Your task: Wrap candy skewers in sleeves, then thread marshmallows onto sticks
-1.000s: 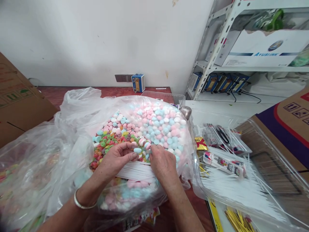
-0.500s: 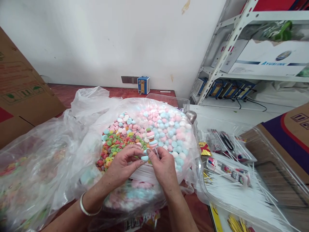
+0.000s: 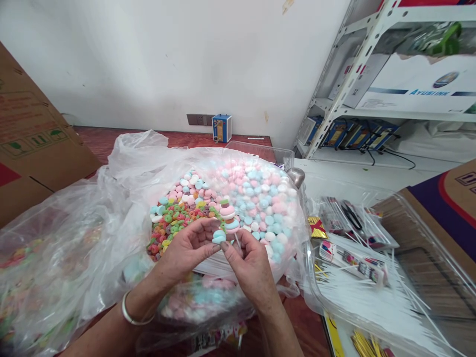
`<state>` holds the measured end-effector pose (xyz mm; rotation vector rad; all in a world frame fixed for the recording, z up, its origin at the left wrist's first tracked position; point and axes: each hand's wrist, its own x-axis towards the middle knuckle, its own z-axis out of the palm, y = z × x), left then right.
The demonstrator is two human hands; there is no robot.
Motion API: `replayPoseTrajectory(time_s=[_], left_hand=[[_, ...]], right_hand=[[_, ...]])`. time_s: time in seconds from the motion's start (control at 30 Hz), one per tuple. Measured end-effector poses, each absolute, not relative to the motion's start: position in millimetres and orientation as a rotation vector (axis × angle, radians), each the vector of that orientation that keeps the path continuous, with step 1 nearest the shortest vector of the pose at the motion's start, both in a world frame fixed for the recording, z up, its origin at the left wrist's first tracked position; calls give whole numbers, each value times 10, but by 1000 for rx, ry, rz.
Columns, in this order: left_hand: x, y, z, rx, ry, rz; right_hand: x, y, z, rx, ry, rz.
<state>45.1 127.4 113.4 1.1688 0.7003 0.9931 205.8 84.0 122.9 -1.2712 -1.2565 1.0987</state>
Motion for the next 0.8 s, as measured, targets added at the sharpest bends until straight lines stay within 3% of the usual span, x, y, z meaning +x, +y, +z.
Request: replayPoseTrajectory(time_s=[0.3, 0.8], left_hand=[[417, 1376, 1183, 1025, 937, 1067], [441, 1398, 1174, 1127, 1005, 1118]], right_hand=[[2046, 479, 1349, -1582, -1385, 866], [1960, 219, 1359, -1556, -1196, 1287]])
